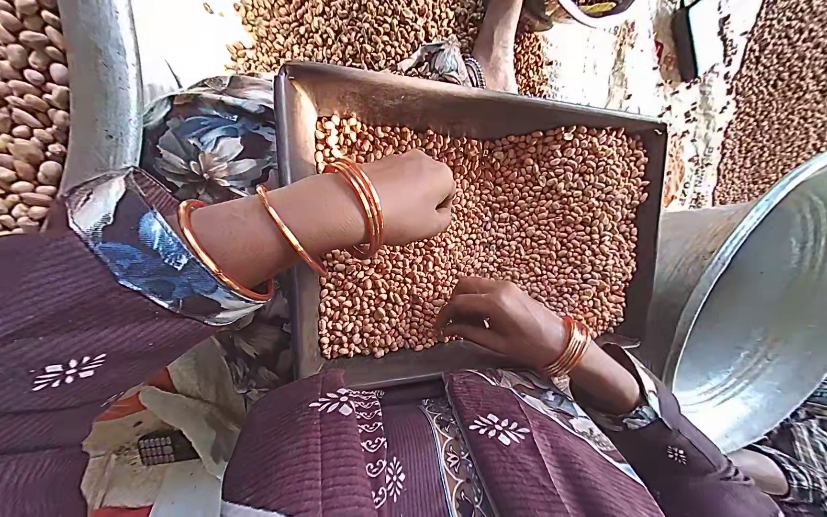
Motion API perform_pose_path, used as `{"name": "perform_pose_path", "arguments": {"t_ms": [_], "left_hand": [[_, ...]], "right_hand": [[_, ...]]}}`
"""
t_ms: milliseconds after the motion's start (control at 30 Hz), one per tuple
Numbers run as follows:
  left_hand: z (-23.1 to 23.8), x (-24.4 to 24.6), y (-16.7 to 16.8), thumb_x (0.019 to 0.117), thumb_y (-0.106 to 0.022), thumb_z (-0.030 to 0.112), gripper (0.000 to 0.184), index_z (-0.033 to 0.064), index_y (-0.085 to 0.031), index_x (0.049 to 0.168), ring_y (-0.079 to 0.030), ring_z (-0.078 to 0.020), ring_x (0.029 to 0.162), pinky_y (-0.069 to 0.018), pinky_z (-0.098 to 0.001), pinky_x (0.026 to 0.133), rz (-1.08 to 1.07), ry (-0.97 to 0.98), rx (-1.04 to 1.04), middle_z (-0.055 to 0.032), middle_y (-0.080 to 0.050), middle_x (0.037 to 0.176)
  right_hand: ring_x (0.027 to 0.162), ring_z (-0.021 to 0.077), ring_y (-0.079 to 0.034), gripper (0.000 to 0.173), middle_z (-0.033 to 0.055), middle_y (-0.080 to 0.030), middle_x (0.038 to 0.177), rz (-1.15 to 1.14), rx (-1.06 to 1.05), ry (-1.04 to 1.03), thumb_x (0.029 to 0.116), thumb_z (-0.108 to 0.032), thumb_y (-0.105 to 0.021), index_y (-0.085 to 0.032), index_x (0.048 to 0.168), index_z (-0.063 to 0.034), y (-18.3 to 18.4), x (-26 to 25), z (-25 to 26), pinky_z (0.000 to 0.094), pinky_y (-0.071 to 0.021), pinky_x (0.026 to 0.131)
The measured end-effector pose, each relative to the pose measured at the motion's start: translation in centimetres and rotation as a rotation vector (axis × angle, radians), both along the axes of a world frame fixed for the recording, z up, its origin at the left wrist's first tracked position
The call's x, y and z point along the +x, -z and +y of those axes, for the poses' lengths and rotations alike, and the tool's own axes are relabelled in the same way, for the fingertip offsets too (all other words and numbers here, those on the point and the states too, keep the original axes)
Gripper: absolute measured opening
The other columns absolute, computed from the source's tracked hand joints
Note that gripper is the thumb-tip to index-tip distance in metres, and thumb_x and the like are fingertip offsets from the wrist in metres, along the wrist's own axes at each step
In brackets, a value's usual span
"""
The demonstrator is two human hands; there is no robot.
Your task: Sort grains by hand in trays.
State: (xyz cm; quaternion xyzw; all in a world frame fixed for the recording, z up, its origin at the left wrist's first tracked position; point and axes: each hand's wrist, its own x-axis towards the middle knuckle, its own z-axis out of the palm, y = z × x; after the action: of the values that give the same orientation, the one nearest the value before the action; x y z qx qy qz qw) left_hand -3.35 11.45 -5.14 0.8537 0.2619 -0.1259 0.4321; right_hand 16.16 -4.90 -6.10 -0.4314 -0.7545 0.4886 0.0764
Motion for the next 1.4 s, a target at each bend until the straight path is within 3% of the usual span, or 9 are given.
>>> {"name": "perform_pose_path", "arguments": {"t_ms": [200, 400, 500, 633, 800, 900, 1133, 1300, 1400], "left_hand": [[0.1, -0.4, 0.5, 0.1037, -0.059, 0.017, 0.016, 0.0041, -0.068, 0.103, -0.066, -0.0356, 0.091, -0.0534, -0.0537, 0.075, 0.002, -0.023, 0.271, -0.0153, -0.061, 0.098], [-0.5, -0.2, 2.2, 0.0998, -0.063, 0.014, 0.011, 0.0057, -0.07, 0.099, -0.065, -0.0274, 0.085, -0.0536, -0.0435, 0.072, -0.233, 0.15, 0.293, -0.0104, -0.06, 0.094], [-0.8, 0.0, 2.6, 0.1007, -0.062, 0.011, 0.009, 0.0057, -0.07, 0.103, -0.066, -0.031, 0.09, -0.0549, -0.0463, 0.075, -0.205, 0.175, 0.324, -0.0124, -0.061, 0.098], [-1.0, 0.1, 2.7, 0.1019, -0.06, 0.012, 0.013, 0.0078, -0.071, 0.108, -0.067, -0.031, 0.093, -0.0553, -0.0463, 0.079, -0.171, 0.203, 0.338, -0.013, -0.063, 0.103], [-1.5, 0.5, 2.1, 0.104, -0.06, 0.015, 0.016, 0.0052, -0.07, 0.111, -0.066, -0.0329, 0.097, -0.0556, -0.0464, 0.079, -0.088, 0.24, 0.375, -0.0143, -0.062, 0.11], [-1.4, 0.4, 2.1, 0.1027, -0.061, 0.013, 0.012, 0.0028, -0.067, 0.102, -0.066, -0.0352, 0.094, -0.055, -0.0473, 0.073, -0.093, 0.243, 0.427, -0.0156, -0.061, 0.106], [-1.6, 0.6, 2.2, 0.1025, -0.058, 0.014, 0.018, -0.0027, -0.065, 0.102, -0.066, -0.0376, 0.091, -0.054, -0.0482, 0.07, -0.069, 0.288, 0.454, -0.0186, -0.061, 0.104], [-1.2, 0.4, 2.3, 0.0981, -0.063, 0.022, 0.02, 0.0018, -0.065, 0.1, -0.064, -0.0298, 0.088, -0.0529, -0.0444, 0.072, -0.144, 0.153, 0.295, -0.013, -0.058, 0.097], [-0.6, 0.4, 0.9, 0.0956, -0.06, 0.022, 0.015, 0.0096, -0.065, 0.087, -0.05, -0.0081, 0.068, -0.041, -0.0268, 0.061, -0.354, -0.127, 0.015, 0.0015, -0.052, 0.077]], "right_hand": [[0.085, 0.0259, -0.071, 0.015, 0.0133, -0.071, 0.09, -0.081, 0.143, -0.066, 0.0983, -0.012, -0.062, -0.076, 0.097, -0.0055, 0.7, -2.4, -0.9, 0.0366, -0.0585, 0.076], [0.083, 0.0256, -0.07, 0.017, 0.0138, -0.07, 0.089, -0.055, 0.086, -0.084, 0.099, -0.013, -0.06, -0.074, 0.097, -0.0026, 0.7, -2.2, -0.3, 0.0373, -0.0575, 0.075], [0.081, 0.0133, -0.069, 0.019, 0.0087, -0.072, 0.093, 0.03, -0.067, 0.036, 0.0994, -0.017, -0.06, -0.072, 0.104, -0.0025, 0.3, -0.5, 0.6, 0.0294, -0.0574, 0.075], [0.07, -0.0009, -0.06, 0.018, -0.0028, -0.064, 0.082, 0.103, -0.224, 0.246, 0.0894, -0.018, -0.054, -0.063, 0.1, -0.0067, -1.1, 2.0, 1.5, 0.0178, -0.0509, 0.062], [0.073, -0.001, -0.061, 0.018, -0.0015, -0.065, 0.085, -0.015, -0.125, 0.229, 0.0897, -0.016, -0.054, -0.069, 0.095, -0.0064, -1.2, 3.4, 1.0, 0.0167, -0.0523, 0.066], [0.071, 0.0003, -0.059, 0.019, -0.0001, -0.063, 0.084, -0.09, -0.049, 0.199, 0.0924, -0.016, -0.055, -0.072, 0.092, -0.0066, -0.8, 3.4, 0.7, 0.0164, -0.0508, 0.063], [0.077, 0.0123, -0.066, 0.016, 0.0061, -0.069, 0.089, -0.133, 0.052, 0.084, 0.0951, -0.016, -0.063, -0.076, 0.096, -0.0068, -0.3, 2.8, 0.0, 0.027, -0.0557, 0.07], [0.077, 0.0184, -0.067, 0.014, 0.0091, -0.068, 0.089, -0.137, 0.077, 0.014, 0.0971, -0.016, -0.064, -0.076, 0.099, -0.0076, 0.5, 1.8, -0.8, 0.0326, -0.0568, 0.07], [0.08, 0.0233, -0.069, 0.013, 0.0109, -0.068, 0.089, -0.228, 0.115, 0.008, 0.0968, -0.014, -0.064, -0.075, 0.097, -0.0072, 0.5, 1.2, -1.2, 0.0368, -0.0579, 0.072]]}}
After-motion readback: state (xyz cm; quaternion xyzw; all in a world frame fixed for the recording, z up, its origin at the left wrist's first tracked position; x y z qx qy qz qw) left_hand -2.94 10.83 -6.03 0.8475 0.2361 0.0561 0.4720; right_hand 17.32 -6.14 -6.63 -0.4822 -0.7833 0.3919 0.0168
